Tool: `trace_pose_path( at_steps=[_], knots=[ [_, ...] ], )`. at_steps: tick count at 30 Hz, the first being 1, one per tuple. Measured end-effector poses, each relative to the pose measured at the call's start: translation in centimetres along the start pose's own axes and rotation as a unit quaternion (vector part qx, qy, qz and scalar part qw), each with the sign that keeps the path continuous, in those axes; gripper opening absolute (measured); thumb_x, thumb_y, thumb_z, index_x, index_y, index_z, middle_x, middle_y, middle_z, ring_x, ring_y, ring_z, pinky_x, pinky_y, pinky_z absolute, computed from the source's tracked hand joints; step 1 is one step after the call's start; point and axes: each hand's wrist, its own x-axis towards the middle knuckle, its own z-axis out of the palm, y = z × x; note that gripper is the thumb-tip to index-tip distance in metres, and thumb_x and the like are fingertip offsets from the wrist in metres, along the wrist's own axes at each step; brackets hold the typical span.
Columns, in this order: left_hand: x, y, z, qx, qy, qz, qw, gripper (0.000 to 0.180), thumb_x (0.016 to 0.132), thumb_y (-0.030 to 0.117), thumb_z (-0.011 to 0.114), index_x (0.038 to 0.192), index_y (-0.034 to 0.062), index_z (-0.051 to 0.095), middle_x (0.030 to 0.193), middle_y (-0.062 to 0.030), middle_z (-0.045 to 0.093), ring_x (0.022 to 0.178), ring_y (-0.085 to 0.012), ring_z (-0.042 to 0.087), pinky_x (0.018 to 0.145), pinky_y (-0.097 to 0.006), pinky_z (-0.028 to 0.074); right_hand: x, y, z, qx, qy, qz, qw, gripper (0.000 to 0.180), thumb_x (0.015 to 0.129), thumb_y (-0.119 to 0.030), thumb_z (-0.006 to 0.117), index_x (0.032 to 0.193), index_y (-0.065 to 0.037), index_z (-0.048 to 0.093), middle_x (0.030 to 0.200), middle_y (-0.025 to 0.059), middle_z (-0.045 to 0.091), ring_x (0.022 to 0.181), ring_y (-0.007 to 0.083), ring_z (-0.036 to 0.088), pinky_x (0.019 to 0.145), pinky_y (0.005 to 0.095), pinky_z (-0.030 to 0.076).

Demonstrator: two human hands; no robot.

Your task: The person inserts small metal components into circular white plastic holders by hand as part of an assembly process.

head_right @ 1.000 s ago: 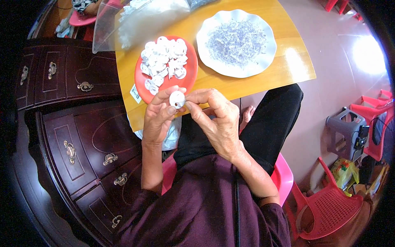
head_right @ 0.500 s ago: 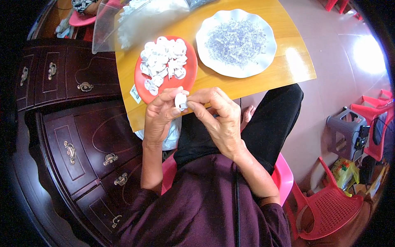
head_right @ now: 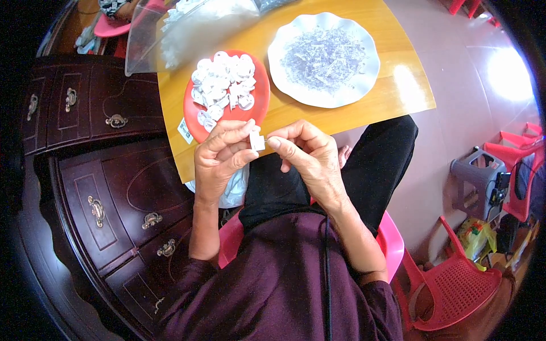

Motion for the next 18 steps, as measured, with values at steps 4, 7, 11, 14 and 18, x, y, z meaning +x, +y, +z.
trace_pose_path(
  at_steps=[4, 7, 11, 14, 18],
  knots=[
    [0.0, -0.1, 0.2, 0.012, 0.003, -0.005, 1.000, 0.041, 0.082, -0.009, 0.071, 0.122, -0.0040, 0.063, 0.117, -0.0067, 0.056, 0.102, -0.0134, 0.062, 0.090, -0.026, 0.053, 0.0, 0.2, 0.0, -0.004, 0.002, -0.009, 1.000, 0.012, 0.089, -0.012, 0.072, 0.094, -0.002, 0.068, 0.079, 0.0004, 0.064, 0.056, 0.0044, 0.053, 0.050, 0.0170, 0.036],
    [0.2, -0.3, 0.2, 0.009, 0.006, -0.019, 1.000, 0.041, 0.081, -0.008, 0.072, 0.121, -0.0041, 0.063, 0.116, -0.0062, 0.056, 0.100, -0.0129, 0.062, 0.090, -0.026, 0.053, 0.0, 0.1, 0.0, -0.025, 0.008, -0.024, 0.999, 0.012, 0.089, -0.011, 0.072, 0.094, -0.002, 0.068, 0.079, 0.0011, 0.065, 0.056, 0.0043, 0.052, 0.050, 0.0172, 0.036],
    [0.8, -0.6, 0.0, 0.021, -0.006, -0.028, 0.999, 0.041, 0.081, -0.008, 0.072, 0.122, -0.0040, 0.063, 0.115, -0.0061, 0.056, 0.100, -0.0129, 0.062, 0.089, -0.026, 0.054, 0.3, 0.9, -0.4, -0.013, 0.010, -0.027, 0.999, 0.012, 0.089, -0.012, 0.071, 0.094, -0.002, 0.067, 0.081, 0.0016, 0.065, 0.056, 0.0044, 0.053, 0.050, 0.0167, 0.038],
    [2.0, -0.2, -0.1, 0.013, -0.021, -0.042, 0.999, 0.040, 0.083, -0.008, 0.071, 0.122, -0.0037, 0.063, 0.116, -0.0056, 0.055, 0.100, -0.0127, 0.061, 0.089, -0.026, 0.053, 0.8, 0.5, -0.7, 0.009, 0.000, -0.023, 1.000, 0.013, 0.091, -0.011, 0.070, 0.098, -0.001, 0.066, 0.086, 0.0021, 0.066, 0.065, 0.0040, 0.055, 0.055, 0.0182, 0.047],
    [7.2, 1.0, -1.7, 0.256, -0.047, 0.074, 0.963, 0.031, 0.080, -0.008, 0.070, 0.110, 0.0006, 0.067, 0.106, -0.0073, 0.063, 0.096, -0.0138, 0.062, 0.083, -0.028, 0.052, 2.1, -0.5, -0.3, 0.017, 0.036, -0.036, 0.999, 0.023, 0.092, -0.014, 0.069, 0.112, -0.003, 0.063, 0.089, -0.0018, 0.062, 0.072, 0.0033, 0.054, 0.058, 0.0181, 0.047]
  ],
)
